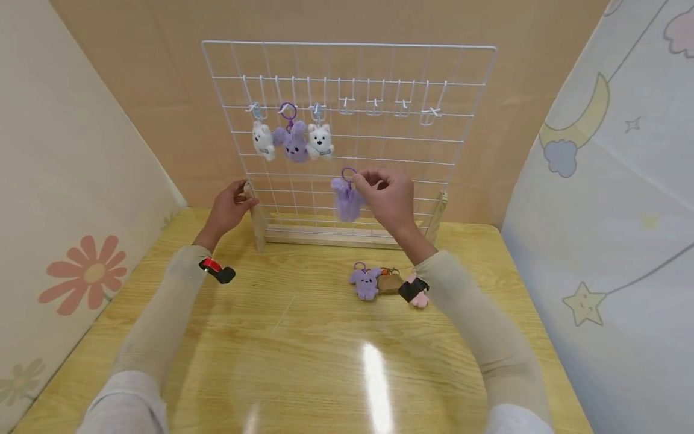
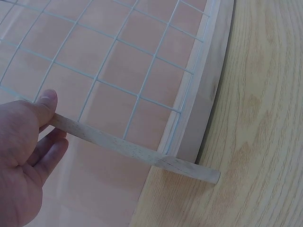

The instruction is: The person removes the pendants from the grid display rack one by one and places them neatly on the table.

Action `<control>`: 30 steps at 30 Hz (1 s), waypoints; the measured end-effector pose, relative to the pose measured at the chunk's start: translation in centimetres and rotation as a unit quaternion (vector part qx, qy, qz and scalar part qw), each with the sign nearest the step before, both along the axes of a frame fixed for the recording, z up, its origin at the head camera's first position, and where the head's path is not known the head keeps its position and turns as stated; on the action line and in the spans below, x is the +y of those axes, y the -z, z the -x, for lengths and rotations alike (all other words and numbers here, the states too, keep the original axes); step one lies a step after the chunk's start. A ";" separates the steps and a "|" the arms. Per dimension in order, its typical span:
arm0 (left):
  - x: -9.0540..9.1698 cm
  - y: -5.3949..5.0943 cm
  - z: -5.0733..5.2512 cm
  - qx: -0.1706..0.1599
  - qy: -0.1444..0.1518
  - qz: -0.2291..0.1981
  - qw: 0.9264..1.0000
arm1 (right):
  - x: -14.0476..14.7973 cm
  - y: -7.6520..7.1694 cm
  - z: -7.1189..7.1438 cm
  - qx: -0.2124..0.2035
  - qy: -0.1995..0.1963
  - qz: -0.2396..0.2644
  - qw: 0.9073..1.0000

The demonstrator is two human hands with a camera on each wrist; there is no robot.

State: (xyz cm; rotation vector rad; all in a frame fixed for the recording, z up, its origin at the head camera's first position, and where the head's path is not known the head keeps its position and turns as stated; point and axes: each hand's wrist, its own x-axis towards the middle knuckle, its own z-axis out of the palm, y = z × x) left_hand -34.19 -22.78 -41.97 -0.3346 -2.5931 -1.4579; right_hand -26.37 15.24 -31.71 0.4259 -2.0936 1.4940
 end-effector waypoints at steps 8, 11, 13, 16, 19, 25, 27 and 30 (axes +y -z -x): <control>0.0 0.0 0.0 -0.001 -0.003 0.000 1.000 | 0.2 2.2 -0.5 0.004 -0.018 -0.011 1.000; 0.0 0.1 0.0 0.000 -0.003 -0.001 1.000 | 0.2 2.9 -0.7 -0.002 -0.024 -0.013 1.000; 0.0 0.1 0.0 0.001 -0.004 -0.001 1.000 | 0.2 3.3 -0.8 -0.011 -0.023 -0.014 1.000; 0.0 0.1 0.0 0.002 -0.003 -0.002 1.000 | 0.2 4.0 -1.1 -0.021 -0.022 -0.015 0.999; -0.1 0.2 0.0 0.002 -0.001 -0.002 1.000 | 0.1 4.6 -1.2 -0.025 -0.021 -0.016 0.999; 0.0 0.2 0.1 0.000 0.000 0.002 1.000 | 0.1 6.0 -1.6 -0.042 -0.029 -0.024 0.998; 0.0 0.2 0.1 0.001 -0.001 0.003 1.000 | 0.1 6.5 -1.6 -0.043 -0.035 -0.025 0.998; 0.0 0.1 0.0 0.001 -0.002 0.004 1.000 | 0.2 7.1 -1.8 -0.052 -0.046 -0.025 0.997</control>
